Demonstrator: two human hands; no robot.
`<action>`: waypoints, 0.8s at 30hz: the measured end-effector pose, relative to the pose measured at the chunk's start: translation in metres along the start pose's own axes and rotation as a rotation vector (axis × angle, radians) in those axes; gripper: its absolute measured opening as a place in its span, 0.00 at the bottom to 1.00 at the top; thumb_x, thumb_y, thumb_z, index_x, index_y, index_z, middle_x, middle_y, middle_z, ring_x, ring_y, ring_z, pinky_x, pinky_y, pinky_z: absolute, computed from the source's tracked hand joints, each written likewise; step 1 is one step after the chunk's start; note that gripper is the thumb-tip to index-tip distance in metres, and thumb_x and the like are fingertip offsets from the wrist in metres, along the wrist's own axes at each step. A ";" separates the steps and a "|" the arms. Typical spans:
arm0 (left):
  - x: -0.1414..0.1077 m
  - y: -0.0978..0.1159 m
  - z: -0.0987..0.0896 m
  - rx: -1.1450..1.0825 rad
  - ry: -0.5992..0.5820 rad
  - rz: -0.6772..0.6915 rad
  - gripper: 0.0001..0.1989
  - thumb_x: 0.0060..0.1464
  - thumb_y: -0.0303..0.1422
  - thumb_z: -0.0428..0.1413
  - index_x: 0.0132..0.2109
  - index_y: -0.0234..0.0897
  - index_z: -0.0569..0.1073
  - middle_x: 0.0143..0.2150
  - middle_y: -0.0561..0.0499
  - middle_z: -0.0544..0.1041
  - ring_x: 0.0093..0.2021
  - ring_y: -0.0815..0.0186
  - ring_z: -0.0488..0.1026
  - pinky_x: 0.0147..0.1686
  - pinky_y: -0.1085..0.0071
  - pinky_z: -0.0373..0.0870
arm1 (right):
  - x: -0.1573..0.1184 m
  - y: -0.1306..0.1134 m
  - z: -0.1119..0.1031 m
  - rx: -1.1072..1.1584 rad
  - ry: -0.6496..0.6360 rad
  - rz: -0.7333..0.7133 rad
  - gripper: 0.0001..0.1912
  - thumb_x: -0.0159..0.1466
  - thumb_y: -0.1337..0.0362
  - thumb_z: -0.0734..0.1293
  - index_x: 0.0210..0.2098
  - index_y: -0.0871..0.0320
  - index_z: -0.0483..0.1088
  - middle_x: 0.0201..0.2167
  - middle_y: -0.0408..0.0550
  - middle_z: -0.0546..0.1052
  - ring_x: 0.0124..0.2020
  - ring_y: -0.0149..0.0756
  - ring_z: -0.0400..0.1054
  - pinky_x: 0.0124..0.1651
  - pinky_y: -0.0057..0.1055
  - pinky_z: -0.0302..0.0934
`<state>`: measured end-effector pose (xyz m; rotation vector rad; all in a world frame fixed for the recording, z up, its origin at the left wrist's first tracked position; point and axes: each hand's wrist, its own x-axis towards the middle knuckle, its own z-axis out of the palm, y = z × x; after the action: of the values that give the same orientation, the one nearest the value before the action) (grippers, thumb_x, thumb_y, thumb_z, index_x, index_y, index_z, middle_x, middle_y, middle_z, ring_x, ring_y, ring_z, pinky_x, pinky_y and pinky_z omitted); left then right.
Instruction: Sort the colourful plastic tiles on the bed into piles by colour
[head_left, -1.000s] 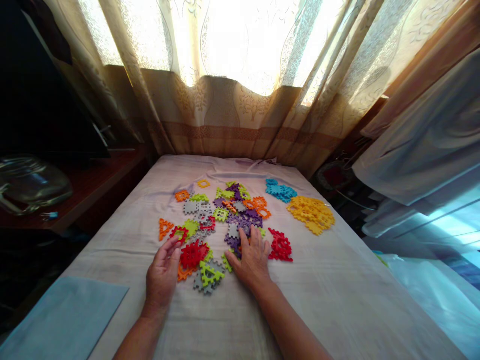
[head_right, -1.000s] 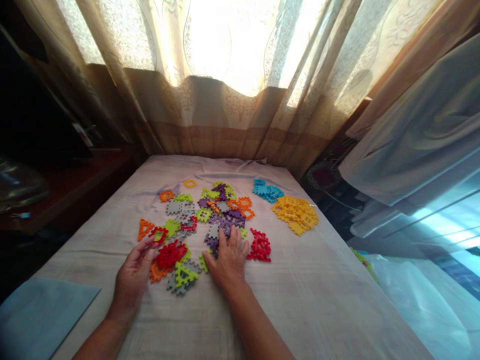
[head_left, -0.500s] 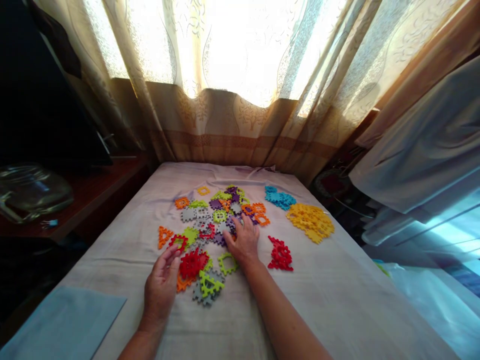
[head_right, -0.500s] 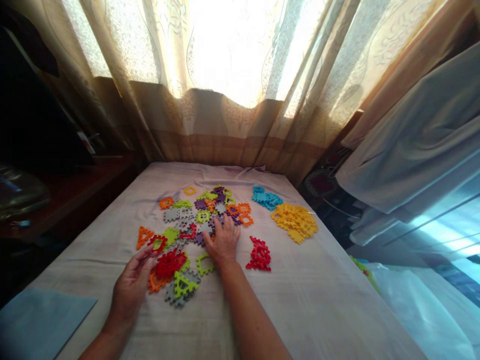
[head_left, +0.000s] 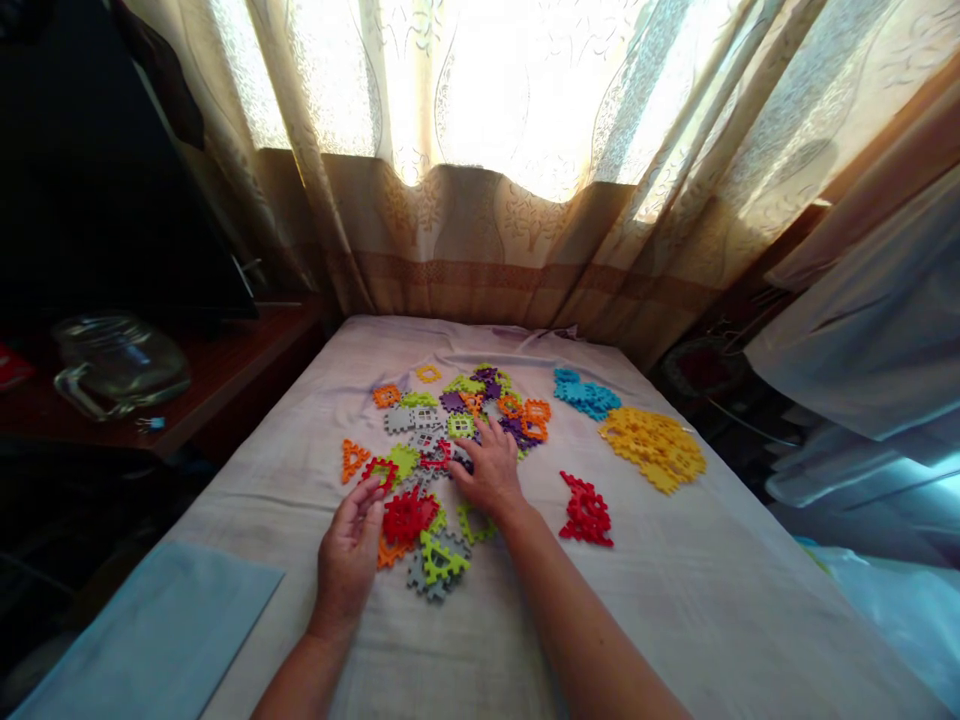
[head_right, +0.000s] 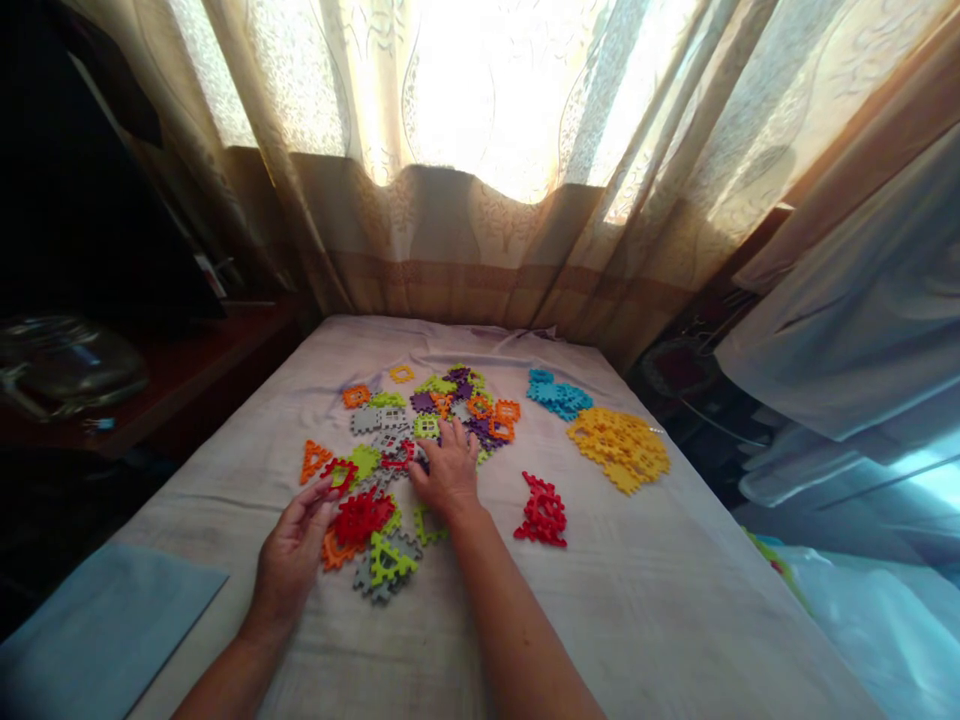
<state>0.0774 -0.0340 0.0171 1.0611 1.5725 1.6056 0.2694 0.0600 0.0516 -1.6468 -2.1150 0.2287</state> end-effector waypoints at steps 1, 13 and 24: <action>0.000 0.001 0.000 -0.001 0.000 0.000 0.26 0.52 0.49 0.57 0.52 0.37 0.74 0.51 0.42 0.78 0.51 0.57 0.76 0.53 0.59 0.73 | 0.000 -0.005 0.000 -0.007 -0.048 -0.049 0.18 0.60 0.57 0.69 0.50 0.49 0.75 0.66 0.53 0.62 0.69 0.52 0.45 0.66 0.55 0.38; 0.000 0.001 0.000 0.011 0.009 -0.005 0.26 0.51 0.48 0.57 0.52 0.37 0.73 0.50 0.42 0.79 0.50 0.57 0.77 0.52 0.58 0.73 | -0.013 -0.017 -0.008 0.001 -0.030 -0.233 0.09 0.66 0.63 0.64 0.41 0.54 0.75 0.62 0.54 0.67 0.66 0.46 0.54 0.65 0.50 0.46; 0.000 0.006 0.001 0.012 0.006 -0.040 0.27 0.50 0.48 0.58 0.53 0.37 0.73 0.51 0.42 0.78 0.52 0.56 0.75 0.56 0.56 0.70 | -0.051 0.072 -0.073 0.051 0.093 0.389 0.14 0.65 0.59 0.61 0.44 0.53 0.76 0.34 0.45 0.81 0.33 0.34 0.73 0.34 0.28 0.60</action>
<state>0.0788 -0.0343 0.0229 1.0259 1.5998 1.5759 0.3746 0.0213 0.0756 -1.9849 -1.6931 0.3157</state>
